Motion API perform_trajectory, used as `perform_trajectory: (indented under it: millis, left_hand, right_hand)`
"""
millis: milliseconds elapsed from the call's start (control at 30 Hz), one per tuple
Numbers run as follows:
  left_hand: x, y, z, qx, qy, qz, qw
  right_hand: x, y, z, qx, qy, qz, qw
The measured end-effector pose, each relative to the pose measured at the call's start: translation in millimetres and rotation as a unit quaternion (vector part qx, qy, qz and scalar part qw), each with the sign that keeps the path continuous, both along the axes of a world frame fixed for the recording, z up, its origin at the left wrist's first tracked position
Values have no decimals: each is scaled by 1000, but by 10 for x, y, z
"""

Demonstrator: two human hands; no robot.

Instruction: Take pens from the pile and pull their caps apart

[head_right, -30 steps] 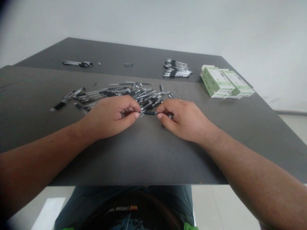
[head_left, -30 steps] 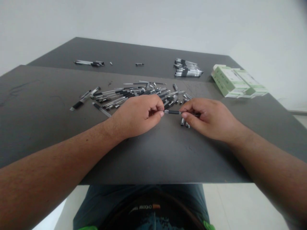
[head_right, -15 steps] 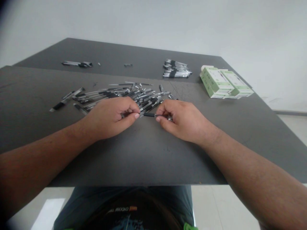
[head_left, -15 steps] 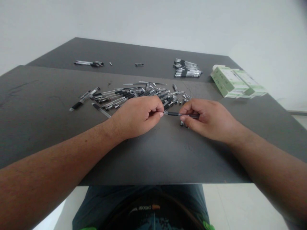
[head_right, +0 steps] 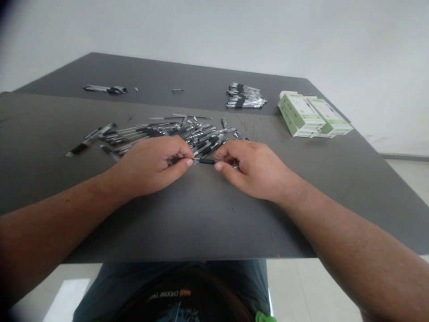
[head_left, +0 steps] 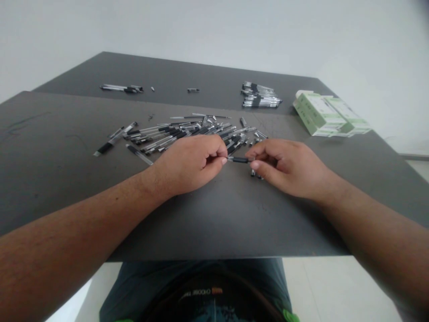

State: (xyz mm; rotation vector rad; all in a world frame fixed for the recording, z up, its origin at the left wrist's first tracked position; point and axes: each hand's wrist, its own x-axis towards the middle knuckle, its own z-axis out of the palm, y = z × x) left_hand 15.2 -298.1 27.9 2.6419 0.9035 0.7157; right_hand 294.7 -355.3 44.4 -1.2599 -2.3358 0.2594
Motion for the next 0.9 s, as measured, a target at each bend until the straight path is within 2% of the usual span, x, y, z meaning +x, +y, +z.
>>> perform_trajectory:
  millis: [333, 600, 767, 900]
  left_hand:
    - [8, 5, -2, 4, 7, 3, 1000]
    - [-11, 8, 8, 4, 11, -5, 1000]
    - [-51, 31, 24, -14, -27, 36, 999]
    - [-127, 145, 46, -9, -65, 88, 994]
  right_hand:
    - [-7, -17, 1, -9, -2, -14, 1000]
    - [10, 22, -23, -12, -4, 1, 1000]
    - [47, 20, 9, -3, 23, -43, 999]
    - [74, 14, 10, 10, 56, -91, 994]
